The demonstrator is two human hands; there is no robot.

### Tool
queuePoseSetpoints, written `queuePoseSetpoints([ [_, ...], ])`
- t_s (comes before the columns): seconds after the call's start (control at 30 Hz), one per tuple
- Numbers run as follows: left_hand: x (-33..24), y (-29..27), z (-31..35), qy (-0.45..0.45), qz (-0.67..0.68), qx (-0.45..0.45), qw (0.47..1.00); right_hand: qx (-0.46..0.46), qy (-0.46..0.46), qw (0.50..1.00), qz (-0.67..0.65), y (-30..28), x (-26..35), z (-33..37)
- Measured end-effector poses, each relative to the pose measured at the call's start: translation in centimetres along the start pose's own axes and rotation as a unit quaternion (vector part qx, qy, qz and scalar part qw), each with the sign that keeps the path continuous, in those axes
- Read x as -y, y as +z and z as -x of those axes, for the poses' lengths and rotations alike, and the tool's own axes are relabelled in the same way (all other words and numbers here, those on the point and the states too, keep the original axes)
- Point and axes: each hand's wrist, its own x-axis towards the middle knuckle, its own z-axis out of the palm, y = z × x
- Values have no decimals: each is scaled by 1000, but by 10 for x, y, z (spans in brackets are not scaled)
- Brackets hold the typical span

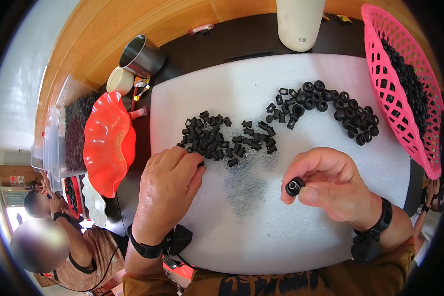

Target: Assembling black rubber or plastic industrial components by hand at a long table.

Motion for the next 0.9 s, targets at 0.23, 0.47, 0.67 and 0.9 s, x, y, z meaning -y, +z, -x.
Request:
queuePoseSetpoints([
  [0.23, -18, -16, 1, -66, 132, 22, 989, 6, 17, 1000, -19, 1, 1, -1],
  [0.47, -46, -26, -25, 49, 333, 29, 941, 13, 17, 999, -34, -1, 1, 2],
  [0.67, -55, -9, -15, -122, 582, 54, 802, 11, 24, 999, -38, 2, 1, 1],
  [0.9, -48, 2, -17, -87, 526, 42, 845, -6, 36, 999, -14, 3, 1, -1],
])
